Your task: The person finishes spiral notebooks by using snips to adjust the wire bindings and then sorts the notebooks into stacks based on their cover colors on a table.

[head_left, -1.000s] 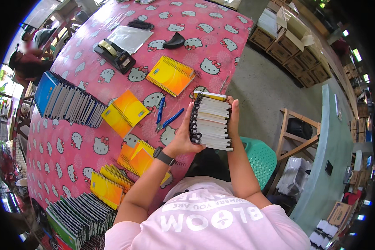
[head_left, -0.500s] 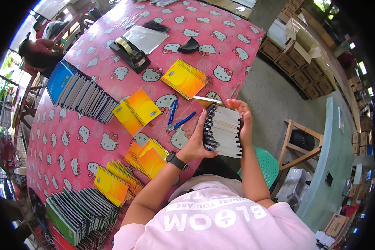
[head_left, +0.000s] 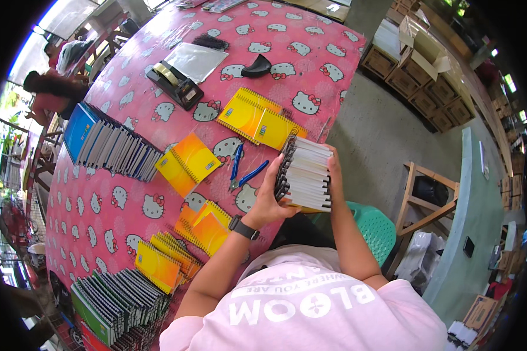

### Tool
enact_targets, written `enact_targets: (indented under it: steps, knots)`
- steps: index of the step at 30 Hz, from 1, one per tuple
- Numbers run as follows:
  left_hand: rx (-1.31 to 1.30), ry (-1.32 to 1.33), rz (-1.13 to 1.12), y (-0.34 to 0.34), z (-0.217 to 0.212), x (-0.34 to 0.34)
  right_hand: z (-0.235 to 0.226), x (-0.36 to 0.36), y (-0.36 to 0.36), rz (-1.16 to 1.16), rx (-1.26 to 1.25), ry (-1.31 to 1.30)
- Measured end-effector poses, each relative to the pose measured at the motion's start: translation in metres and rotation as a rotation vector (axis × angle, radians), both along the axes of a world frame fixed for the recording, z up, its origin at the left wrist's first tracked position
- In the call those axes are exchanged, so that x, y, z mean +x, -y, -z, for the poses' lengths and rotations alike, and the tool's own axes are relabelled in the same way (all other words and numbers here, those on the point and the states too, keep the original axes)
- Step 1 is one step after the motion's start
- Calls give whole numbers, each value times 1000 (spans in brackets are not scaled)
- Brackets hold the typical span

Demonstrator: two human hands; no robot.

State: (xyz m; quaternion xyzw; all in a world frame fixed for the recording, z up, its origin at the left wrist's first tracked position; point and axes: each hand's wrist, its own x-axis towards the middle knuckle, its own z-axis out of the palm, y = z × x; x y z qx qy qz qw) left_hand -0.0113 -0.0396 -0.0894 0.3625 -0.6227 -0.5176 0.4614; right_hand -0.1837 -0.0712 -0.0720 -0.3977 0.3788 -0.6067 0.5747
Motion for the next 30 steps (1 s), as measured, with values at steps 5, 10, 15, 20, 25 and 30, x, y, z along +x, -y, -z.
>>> enact_targets:
  steps: [5, 10, 15, 20, 25, 30]
  knots:
    - [52, -52, 13, -3, 0, -2, 9, 6, -15, -10, 103, 256]
    - [-126, -89, -50, -5, -12, -5, 10, 1, -8, 37, -11, -5]
    - [113, -185, -169, -40, -57, -2, -77, 19, -22, -284, 262, 341]
    - [439, -355, -404, -82, -102, 27, -86, 59, -18, -553, 308, 143]
    - [614, -584, -599, -131, -139, 66, -78, 117, -29, -911, 466, -142]
    - [808, -588, -854, -166, -119, 96, -32, 172, -50, -1103, 484, -109]
